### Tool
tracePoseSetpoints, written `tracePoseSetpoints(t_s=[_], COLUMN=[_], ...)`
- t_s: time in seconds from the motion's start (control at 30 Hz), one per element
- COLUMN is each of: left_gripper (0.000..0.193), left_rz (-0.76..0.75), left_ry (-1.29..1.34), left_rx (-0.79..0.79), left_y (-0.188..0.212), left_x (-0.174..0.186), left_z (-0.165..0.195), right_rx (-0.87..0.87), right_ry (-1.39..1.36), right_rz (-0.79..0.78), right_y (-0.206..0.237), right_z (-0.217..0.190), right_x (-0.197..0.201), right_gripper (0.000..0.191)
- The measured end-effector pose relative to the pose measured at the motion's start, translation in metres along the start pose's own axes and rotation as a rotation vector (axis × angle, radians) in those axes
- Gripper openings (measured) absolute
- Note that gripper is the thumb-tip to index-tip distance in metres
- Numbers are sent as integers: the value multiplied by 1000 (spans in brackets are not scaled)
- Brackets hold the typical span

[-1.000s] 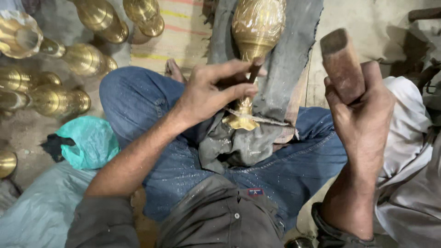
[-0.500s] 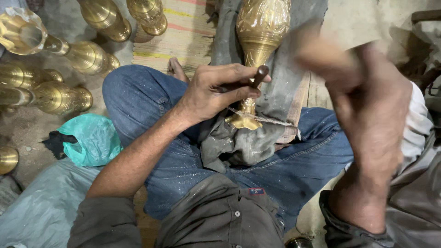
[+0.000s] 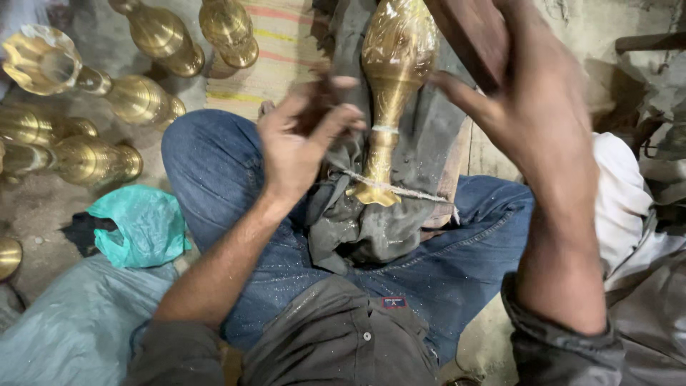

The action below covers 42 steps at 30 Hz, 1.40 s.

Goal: The person sits cross-legged on the floor with a brass vase held against a sandbag on their lap. They hold a steel punch against the vase's flared base and repeatedly strike it with a wooden mallet, repositioning the punch around the rim to shape and emboss the brass.

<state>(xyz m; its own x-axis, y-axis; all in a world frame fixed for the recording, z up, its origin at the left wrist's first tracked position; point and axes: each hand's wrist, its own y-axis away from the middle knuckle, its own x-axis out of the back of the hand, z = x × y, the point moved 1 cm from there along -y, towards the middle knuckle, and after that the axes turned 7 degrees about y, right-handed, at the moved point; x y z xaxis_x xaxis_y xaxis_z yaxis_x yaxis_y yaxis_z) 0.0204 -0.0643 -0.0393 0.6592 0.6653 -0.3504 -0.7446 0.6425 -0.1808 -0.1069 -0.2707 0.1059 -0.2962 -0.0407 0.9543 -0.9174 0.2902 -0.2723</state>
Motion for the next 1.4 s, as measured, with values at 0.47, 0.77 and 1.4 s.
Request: tracePoseSetpoints(t_s=[0.47, 0.77, 1.4], left_gripper=[30, 25, 30], left_rz=[232, 241, -178], left_ry=[112, -185, -627], left_rx=[-8, -117, -169], left_y=[9, 14, 38], left_x=[32, 18, -29], left_z=[-18, -2, 38], right_rx=[-94, -189, -110], right_ry=[-574, -937, -870], right_rz=[-260, -329, -202], right_y=[-66, -42, -44], right_z=[54, 67, 76], right_x=[-65, -76, -107], right_gripper=[78, 92, 82])
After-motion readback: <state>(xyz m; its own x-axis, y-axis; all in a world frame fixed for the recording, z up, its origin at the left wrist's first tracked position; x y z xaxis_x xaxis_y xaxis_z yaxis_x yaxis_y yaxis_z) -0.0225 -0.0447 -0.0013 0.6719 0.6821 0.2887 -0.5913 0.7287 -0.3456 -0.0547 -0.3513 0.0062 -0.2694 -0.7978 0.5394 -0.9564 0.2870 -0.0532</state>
